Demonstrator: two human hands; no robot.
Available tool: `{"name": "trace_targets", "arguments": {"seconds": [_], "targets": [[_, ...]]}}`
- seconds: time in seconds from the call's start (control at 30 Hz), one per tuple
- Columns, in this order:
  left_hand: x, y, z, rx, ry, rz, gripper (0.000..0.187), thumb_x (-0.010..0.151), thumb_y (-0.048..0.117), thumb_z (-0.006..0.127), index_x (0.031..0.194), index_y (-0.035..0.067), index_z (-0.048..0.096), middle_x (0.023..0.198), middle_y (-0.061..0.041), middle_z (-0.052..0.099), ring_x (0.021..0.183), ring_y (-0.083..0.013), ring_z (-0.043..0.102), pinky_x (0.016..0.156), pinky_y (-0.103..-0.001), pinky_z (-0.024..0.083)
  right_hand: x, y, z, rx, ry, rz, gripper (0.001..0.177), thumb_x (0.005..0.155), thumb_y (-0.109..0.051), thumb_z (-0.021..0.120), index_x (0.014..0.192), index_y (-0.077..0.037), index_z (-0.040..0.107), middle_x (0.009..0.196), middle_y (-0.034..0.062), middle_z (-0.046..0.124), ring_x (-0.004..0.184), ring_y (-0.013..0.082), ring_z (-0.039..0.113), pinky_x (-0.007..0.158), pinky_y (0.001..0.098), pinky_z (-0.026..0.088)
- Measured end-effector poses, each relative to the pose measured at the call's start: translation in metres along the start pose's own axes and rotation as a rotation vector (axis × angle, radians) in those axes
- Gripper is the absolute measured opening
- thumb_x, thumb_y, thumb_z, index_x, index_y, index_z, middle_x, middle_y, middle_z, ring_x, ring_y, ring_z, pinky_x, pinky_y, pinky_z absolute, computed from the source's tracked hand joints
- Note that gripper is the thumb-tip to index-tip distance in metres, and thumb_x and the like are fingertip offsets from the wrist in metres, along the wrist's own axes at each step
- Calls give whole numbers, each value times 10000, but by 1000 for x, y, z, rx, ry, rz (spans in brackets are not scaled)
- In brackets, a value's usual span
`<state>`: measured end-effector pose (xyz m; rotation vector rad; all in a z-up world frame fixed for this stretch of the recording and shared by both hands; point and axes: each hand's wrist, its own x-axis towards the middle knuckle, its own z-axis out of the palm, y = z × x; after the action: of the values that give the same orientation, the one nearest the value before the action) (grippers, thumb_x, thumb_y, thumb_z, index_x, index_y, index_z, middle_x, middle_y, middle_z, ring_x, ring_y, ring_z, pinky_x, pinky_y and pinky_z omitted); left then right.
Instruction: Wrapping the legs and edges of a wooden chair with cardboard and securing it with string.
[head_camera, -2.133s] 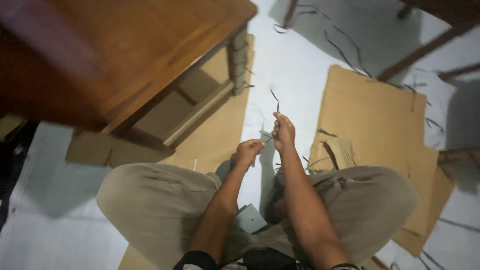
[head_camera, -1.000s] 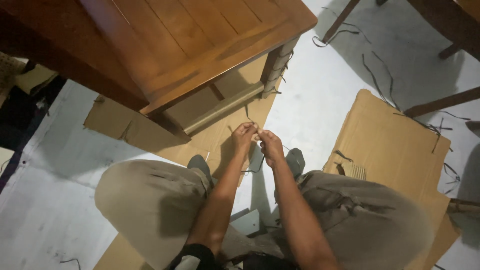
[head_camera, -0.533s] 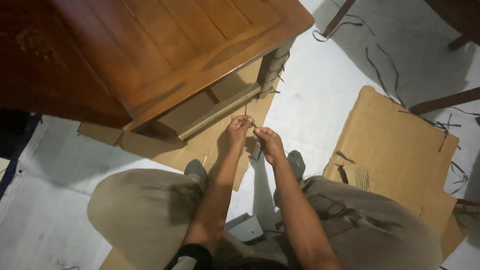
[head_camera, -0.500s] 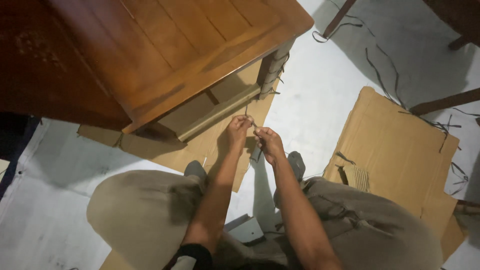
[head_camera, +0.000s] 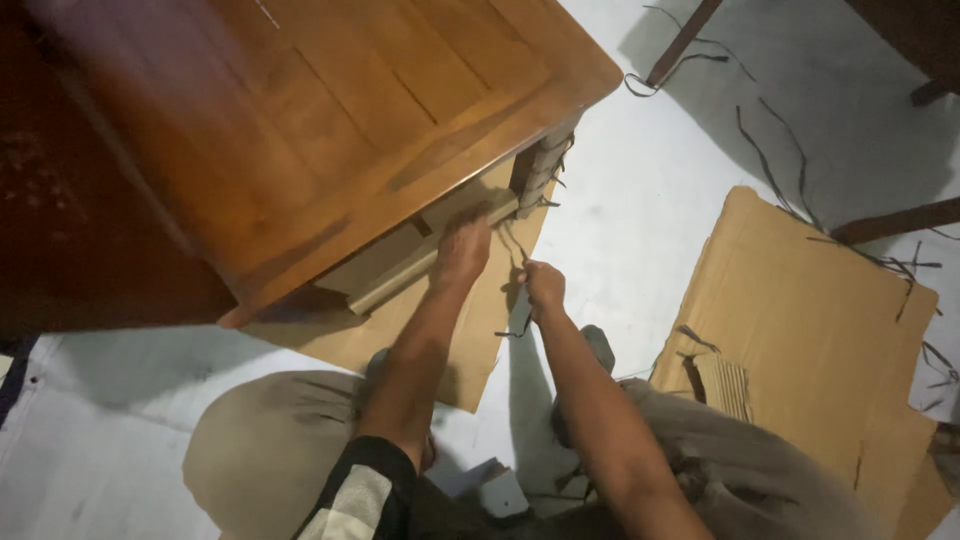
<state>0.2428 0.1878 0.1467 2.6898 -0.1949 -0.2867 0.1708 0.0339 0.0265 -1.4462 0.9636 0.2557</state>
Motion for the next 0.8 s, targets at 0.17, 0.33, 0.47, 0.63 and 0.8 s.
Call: {"name": "trace_targets", "arguments": {"seconds": [0.17,0.33,0.47,0.63,0.8], "targets": [[47,-54,86,3,13,86,225,1015,194,542,1082,62,711,950,-133,746,837,-329,704,770,-478,550,13,-25,25,-39,-38,33,258,953,-199,611,1169,-90,700,664,-4,637,466,97,469,432,255,360],[56,-81,122,77,334,327,563,974,270,526,1511,116,457,1479,-145,559,1233,-398,591,1002,-474,489,16,-48,46,218,-117,79,196,922,-243,642,1076,-143,711,683,-21,627,509,94,519,444,248,404],[51,-77,88,250,13,273,337,983,349,532,964,92,748,901,-135,732,977,-311,726,871,-413,555,4,-77,54,311,-244,88,149,966,-321,582,925,-186,631,639,-55,497,480,90,421,426,236,345],[21,-21,14,-320,-13,-7,504,920,404,538,1167,14,741,1261,-198,701,1253,-421,606,1153,-547,375,1,-84,59,568,-346,122,220,922,-335,632,866,-139,548,693,-49,442,549,59,462,422,177,332],[60,-59,74,-527,-524,-338,904,946,736,215,1497,83,509,1619,-116,397,1524,-311,312,1273,-514,164,28,-71,71,497,-409,74,166,976,-211,585,857,-199,469,716,-83,355,537,32,393,380,148,278]]}}
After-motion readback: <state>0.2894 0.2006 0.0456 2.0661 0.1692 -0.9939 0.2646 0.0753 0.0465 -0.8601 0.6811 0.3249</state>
